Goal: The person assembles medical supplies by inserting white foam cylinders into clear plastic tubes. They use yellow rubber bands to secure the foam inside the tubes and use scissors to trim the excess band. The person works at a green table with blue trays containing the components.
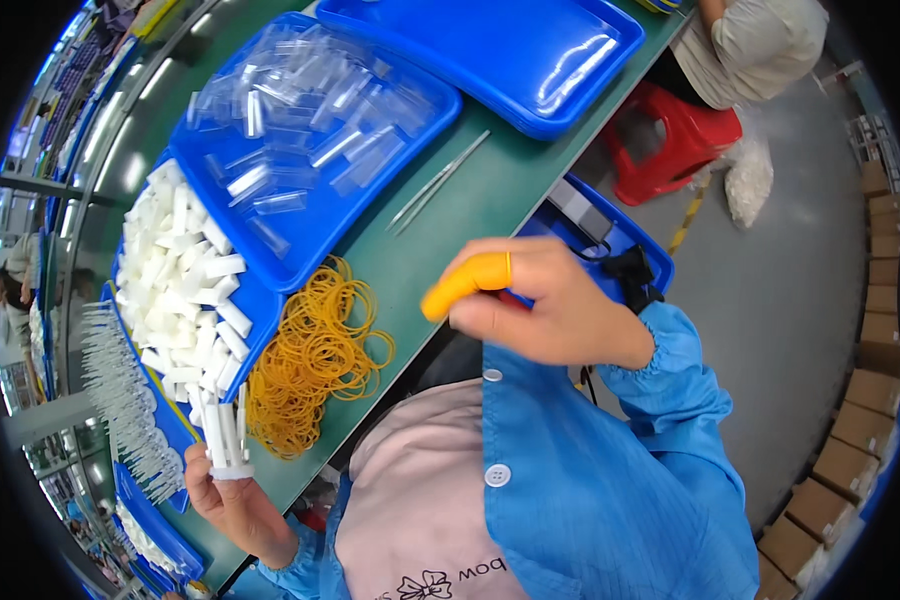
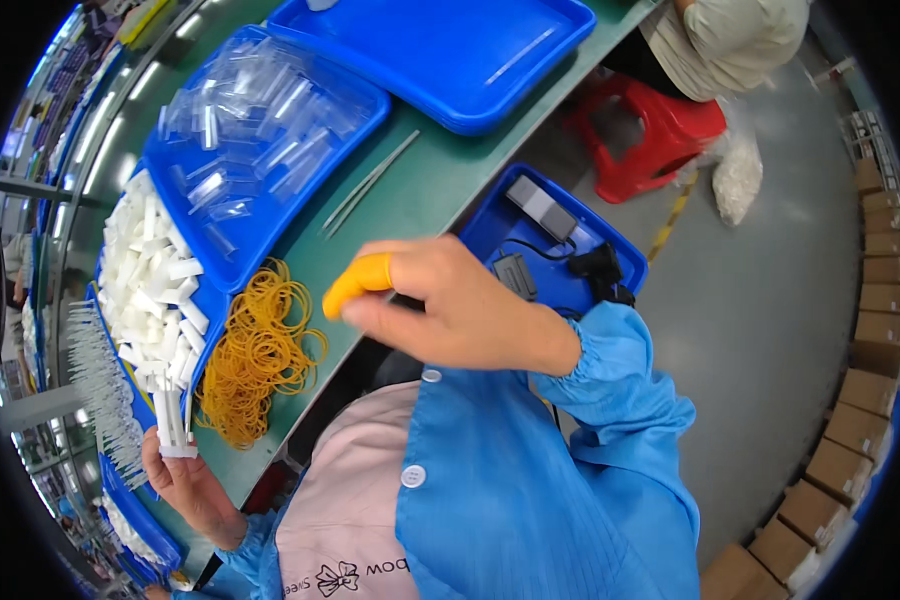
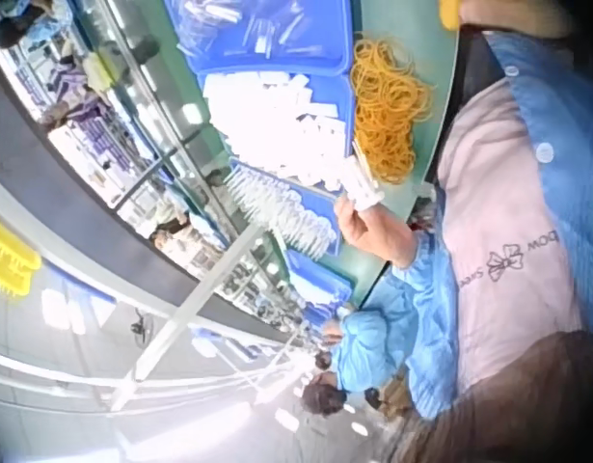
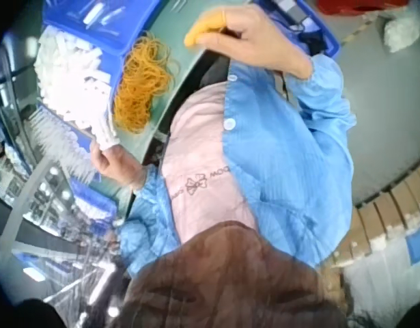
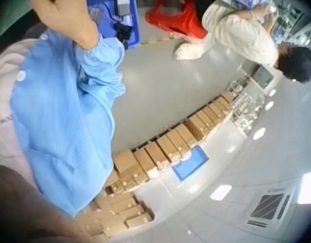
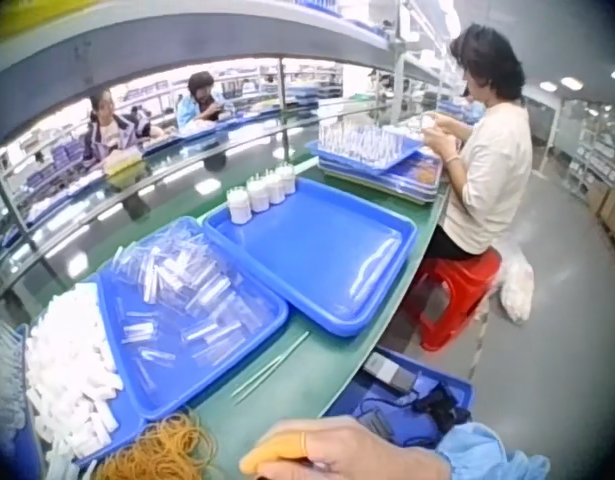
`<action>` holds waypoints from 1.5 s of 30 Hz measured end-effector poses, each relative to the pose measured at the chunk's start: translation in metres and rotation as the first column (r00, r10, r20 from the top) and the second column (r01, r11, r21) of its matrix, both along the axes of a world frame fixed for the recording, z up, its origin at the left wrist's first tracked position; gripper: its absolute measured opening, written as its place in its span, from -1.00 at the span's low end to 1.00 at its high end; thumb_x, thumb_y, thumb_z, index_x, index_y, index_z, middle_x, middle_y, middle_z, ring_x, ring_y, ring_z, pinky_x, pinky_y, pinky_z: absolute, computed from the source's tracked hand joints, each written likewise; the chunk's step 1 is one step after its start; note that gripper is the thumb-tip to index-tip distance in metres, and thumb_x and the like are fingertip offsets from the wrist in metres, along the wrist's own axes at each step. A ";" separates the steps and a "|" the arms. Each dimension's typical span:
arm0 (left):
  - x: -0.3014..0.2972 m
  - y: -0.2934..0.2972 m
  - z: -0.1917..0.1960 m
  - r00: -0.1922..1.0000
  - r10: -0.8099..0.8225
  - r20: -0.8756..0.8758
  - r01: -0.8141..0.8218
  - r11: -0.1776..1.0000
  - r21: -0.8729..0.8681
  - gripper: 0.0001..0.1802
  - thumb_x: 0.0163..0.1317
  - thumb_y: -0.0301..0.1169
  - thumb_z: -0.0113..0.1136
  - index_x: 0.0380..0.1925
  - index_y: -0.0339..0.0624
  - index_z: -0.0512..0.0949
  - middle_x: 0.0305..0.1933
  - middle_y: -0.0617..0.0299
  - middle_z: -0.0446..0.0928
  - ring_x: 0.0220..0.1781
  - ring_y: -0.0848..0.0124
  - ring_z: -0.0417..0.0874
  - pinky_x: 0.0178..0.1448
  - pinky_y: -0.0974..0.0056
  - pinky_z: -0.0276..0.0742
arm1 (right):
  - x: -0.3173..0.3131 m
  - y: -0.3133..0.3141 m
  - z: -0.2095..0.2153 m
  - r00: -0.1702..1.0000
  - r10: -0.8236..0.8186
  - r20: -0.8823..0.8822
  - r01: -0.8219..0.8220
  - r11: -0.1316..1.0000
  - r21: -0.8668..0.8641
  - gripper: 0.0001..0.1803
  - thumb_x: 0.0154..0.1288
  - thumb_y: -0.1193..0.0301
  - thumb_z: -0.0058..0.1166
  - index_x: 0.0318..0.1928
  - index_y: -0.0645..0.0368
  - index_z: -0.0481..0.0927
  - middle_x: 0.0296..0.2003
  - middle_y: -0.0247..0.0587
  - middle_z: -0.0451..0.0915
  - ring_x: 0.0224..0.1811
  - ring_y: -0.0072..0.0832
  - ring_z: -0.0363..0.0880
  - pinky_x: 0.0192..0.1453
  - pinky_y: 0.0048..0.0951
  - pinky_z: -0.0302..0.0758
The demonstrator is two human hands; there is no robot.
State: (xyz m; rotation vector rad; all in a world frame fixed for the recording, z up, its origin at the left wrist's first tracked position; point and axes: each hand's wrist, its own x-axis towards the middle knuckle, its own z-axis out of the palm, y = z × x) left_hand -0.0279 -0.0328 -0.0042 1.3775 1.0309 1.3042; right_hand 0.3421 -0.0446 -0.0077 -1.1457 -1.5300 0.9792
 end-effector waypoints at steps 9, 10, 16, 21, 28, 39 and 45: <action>0.037 -0.008 0.037 0.988 0.108 -0.113 -0.105 0.994 0.037 -0.90 0.10 -0.54 0.22 -0.38 -0.27 0.50 -0.29 0.21 0.38 -0.27 0.49 0.40 -0.17 0.40 0.39 | -0.087 0.142 0.041 0.934 -0.007 0.358 -0.179 0.856 0.485 -0.84 0.02 0.56 0.06 -0.32 0.24 0.61 -0.31 -0.19 0.55 -0.20 -0.27 0.50 -0.17 -0.30 0.41; 0.033 -0.011 0.038 0.986 0.127 -0.108 -0.123 0.992 0.039 -0.90 0.09 -0.55 0.23 -0.39 -0.27 0.51 -0.29 0.21 0.39 -0.28 0.49 0.41 -0.18 0.41 0.40 | -0.102 0.159 0.034 0.882 -0.092 0.462 -0.200 0.815 0.544 -0.87 0.01 0.54 0.09 -0.36 0.22 0.62 -0.33 -0.20 0.54 -0.20 -0.27 0.49 -0.16 -0.26 0.39; 0.007 -0.019 0.034 0.988 0.138 0.076 -0.136 0.990 -0.026 -0.86 0.06 -0.66 0.24 -0.33 -0.35 0.59 -0.22 0.13 0.46 -0.20 0.43 0.51 -0.08 0.37 0.49 | -0.153 0.194 0.006 0.457 -0.235 0.858 -0.337 0.847 0.411 -0.82 -0.13 0.31 0.27 -0.47 0.10 0.64 -0.36 -0.21 0.52 -0.17 -0.28 0.43 -0.09 -0.23 0.27; -0.009 -0.011 0.023 0.985 0.115 0.131 -0.111 0.993 -0.038 -0.78 0.07 -0.73 0.16 -0.24 -0.41 0.59 -0.15 0.10 0.46 -0.13 0.40 0.53 -0.05 0.36 0.51 | -0.161 0.190 0.002 0.508 -0.160 0.846 -0.363 0.851 0.379 -0.85 -0.09 0.38 0.22 -0.41 0.04 0.64 -0.37 -0.21 0.52 -0.17 -0.28 0.45 -0.11 -0.23 0.31; -0.022 -0.009 0.010 0.999 -0.036 0.032 0.034 0.996 0.078 -0.80 0.11 -0.65 0.21 -0.21 -0.34 0.62 -0.17 0.10 0.52 -0.07 0.35 0.51 -0.01 0.32 0.43 | -0.153 0.130 0.053 0.970 0.241 0.007 -0.241 0.970 -0.022 -0.79 0.20 0.47 0.12 -0.15 0.23 0.52 -0.37 -0.25 0.54 -0.34 -0.45 0.54 -0.22 -0.47 0.46; -0.004 0.007 0.011 0.976 -0.063 -0.210 0.093 0.986 0.138 -0.76 0.07 -0.62 0.25 -0.22 -0.22 0.66 -0.20 0.14 0.56 -0.16 0.34 0.57 -0.12 0.36 0.49 | -0.169 0.100 0.036 0.787 0.063 -0.613 -0.392 0.819 -0.419 -0.84 0.26 0.53 0.02 -0.14 0.24 0.49 -0.31 -0.30 0.55 -0.26 -0.59 0.53 -0.09 -0.55 0.45; 0.001 0.006 0.004 0.973 0.006 -0.231 0.038 0.982 0.185 -0.81 0.01 -0.66 0.27 -0.33 -0.26 0.67 -0.27 0.12 0.56 -0.24 0.34 0.58 -0.19 0.36 0.49 | -0.166 0.112 0.018 0.786 0.017 -0.618 -0.336 0.851 -0.404 -0.83 0.30 0.44 0.05 -0.13 0.21 0.48 -0.34 -0.32 0.56 -0.29 -0.63 0.50 -0.16 -0.61 0.39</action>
